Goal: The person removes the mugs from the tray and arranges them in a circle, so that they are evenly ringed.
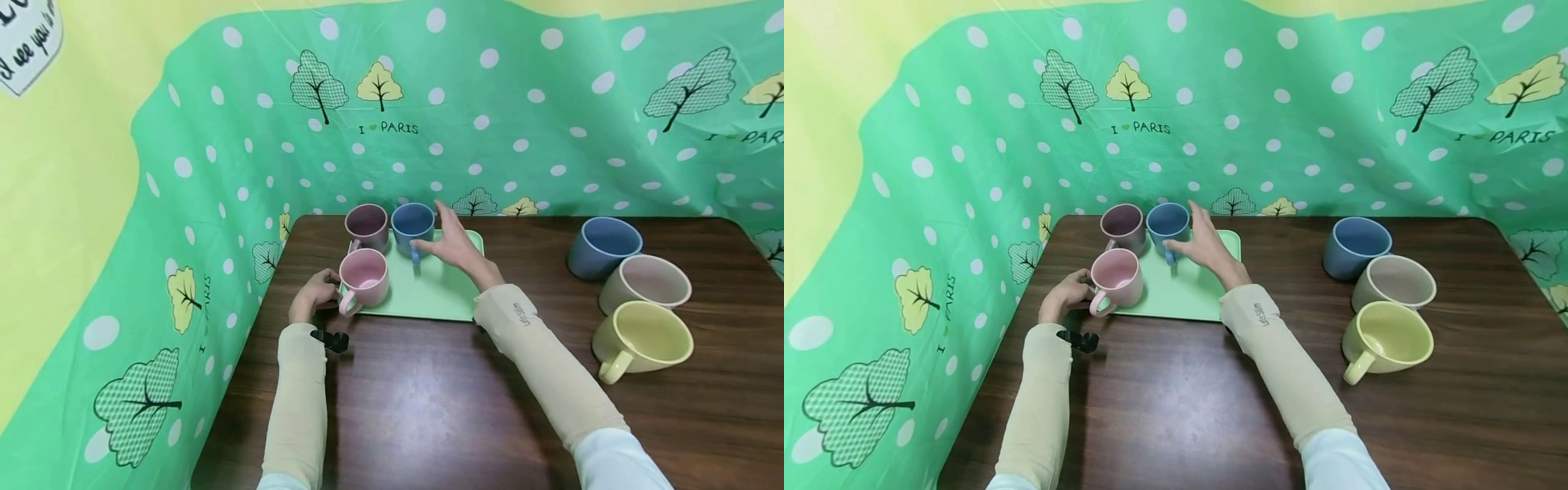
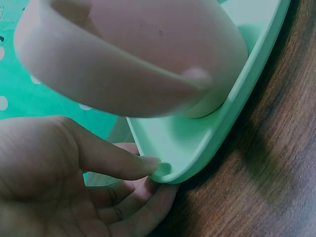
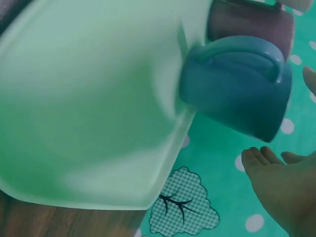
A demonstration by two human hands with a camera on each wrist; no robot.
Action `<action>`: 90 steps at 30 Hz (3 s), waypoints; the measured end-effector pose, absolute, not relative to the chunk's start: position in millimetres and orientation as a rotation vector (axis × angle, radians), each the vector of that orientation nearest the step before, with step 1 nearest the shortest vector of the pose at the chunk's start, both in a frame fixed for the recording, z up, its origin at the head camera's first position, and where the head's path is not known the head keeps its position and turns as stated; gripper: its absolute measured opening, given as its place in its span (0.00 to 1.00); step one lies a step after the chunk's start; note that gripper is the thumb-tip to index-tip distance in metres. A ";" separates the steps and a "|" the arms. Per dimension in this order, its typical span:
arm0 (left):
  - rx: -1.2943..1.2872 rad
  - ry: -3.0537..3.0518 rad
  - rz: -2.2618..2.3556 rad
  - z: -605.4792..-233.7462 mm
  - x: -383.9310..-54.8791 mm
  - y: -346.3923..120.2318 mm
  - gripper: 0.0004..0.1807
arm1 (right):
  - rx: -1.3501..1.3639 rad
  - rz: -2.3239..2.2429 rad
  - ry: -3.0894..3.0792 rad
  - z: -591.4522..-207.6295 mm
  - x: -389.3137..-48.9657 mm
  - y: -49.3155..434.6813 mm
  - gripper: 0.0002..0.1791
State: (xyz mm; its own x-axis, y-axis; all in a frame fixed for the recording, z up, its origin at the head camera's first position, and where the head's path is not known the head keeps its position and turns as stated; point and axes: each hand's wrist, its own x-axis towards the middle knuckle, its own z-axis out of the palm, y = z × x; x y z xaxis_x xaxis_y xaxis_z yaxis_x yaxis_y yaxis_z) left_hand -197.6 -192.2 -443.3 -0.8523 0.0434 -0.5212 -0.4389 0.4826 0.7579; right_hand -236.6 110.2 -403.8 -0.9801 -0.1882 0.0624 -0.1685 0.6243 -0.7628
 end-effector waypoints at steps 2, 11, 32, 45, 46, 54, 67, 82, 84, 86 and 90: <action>-0.334 2.257 1.357 -443.3 -197.4 -191.9 0.22 | -0.315 -1.316 2.803 -407.2 -239.4 108.9 0.59; -0.322 2.263 1.363 -443.5 -198.4 -192.3 0.23 | -0.320 -1.357 2.788 -420.6 -254.7 104.3 0.60; -0.299 2.254 1.335 -442.1 -200.1 -190.2 0.21 | -0.324 -1.394 2.766 -424.0 -267.3 99.1 0.63; -0.307 2.248 1.347 -445.7 -200.3 -193.7 0.20 | -0.209 -1.351 2.897 -423.8 -228.2 105.2 0.61; -0.306 2.247 1.350 -445.3 -199.9 -193.6 0.20 | -0.194 -1.351 2.899 -422.9 -224.1 107.3 0.61; -0.318 2.234 1.368 -444.2 -197.2 -194.2 0.19 | -0.050 -1.398 2.899 -407.8 -186.9 126.8 0.61; -0.315 2.251 1.362 -443.7 -199.3 -195.6 0.22 | 0.071 -1.369 2.992 -382.5 -125.0 156.5 0.60; -0.314 2.249 1.356 -449.3 -197.7 -192.2 0.20 | 0.236 -1.251 3.089 -382.2 -56.2 189.3 0.60; -0.310 2.252 1.352 -448.6 -197.2 -191.4 0.21 | 0.272 -1.232 3.090 -382.6 -51.0 193.3 0.60; -0.317 2.251 1.348 -448.1 -196.6 -190.8 0.21 | 0.310 -1.211 3.088 -383.6 -46.0 197.7 0.61; -0.326 2.238 1.338 -449.1 -196.4 -190.8 0.21 | 0.375 -1.184 3.084 -388.4 -36.9 207.0 0.61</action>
